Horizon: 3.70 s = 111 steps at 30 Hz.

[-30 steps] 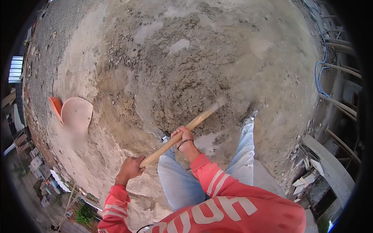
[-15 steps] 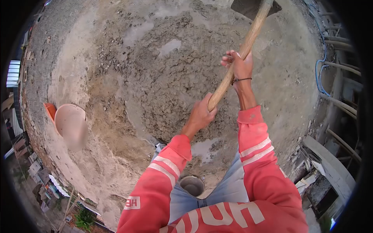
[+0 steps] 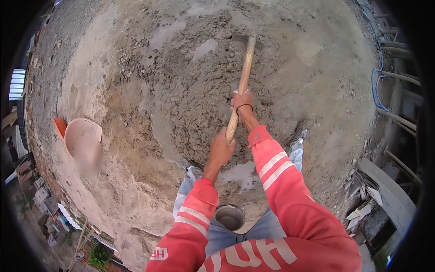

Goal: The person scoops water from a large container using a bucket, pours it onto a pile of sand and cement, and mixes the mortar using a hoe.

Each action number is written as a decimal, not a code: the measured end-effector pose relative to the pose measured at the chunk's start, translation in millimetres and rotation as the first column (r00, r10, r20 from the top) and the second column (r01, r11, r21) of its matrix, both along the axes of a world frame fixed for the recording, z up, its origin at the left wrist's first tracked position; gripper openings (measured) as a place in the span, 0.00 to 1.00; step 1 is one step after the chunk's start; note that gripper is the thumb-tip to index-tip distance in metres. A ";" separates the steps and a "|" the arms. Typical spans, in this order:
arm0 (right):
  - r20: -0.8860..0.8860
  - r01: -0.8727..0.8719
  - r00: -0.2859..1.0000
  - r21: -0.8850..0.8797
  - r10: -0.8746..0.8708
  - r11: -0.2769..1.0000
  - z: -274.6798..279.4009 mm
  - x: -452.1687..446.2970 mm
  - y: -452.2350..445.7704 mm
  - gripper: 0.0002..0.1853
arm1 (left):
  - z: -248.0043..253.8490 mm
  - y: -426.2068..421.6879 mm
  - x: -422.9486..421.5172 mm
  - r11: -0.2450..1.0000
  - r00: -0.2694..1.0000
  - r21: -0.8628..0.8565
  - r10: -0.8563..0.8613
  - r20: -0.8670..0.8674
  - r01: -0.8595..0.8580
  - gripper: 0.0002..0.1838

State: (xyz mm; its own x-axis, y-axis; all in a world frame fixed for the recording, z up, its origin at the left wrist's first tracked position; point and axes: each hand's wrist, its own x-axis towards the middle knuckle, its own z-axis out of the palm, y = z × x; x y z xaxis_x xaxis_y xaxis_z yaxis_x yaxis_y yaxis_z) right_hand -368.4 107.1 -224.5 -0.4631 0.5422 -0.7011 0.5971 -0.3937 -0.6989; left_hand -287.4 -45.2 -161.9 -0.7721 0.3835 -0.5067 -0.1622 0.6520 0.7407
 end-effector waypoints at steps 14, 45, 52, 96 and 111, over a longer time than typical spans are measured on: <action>0.005 -0.015 1.000 -0.221 0.017 0.975 105.4 182.9 -92.2 0.19 | 107.0 -81.6 168.6 0.983 0.974 -0.183 0.037 0.223 0.004 0.13; 0.569 -0.705 0.696 0.431 0.437 0.563 -86.4 -237.7 258.2 0.38 | -99.7 321.4 -217.1 0.903 0.919 0.198 0.347 0.185 -0.381 0.25; 0.628 -0.713 0.658 0.340 0.416 0.613 -38.1 -138.8 156.4 0.34 | -89.4 222.5 -141.1 0.977 0.959 0.063 0.188 0.213 -0.205 0.26; 0.686 -0.805 0.593 0.490 0.421 0.336 -94.9 -211.6 363.9 0.46 | -107.8 421.3 -179.4 0.910 0.902 0.218 0.268 0.339 -0.352 0.26; 0.777 -0.934 0.184 -0.054 0.602 0.354 -14.9 -73.1 107.0 0.40 | -13.0 136.4 -47.7 0.940 0.759 0.008 0.271 0.592 -0.342 0.20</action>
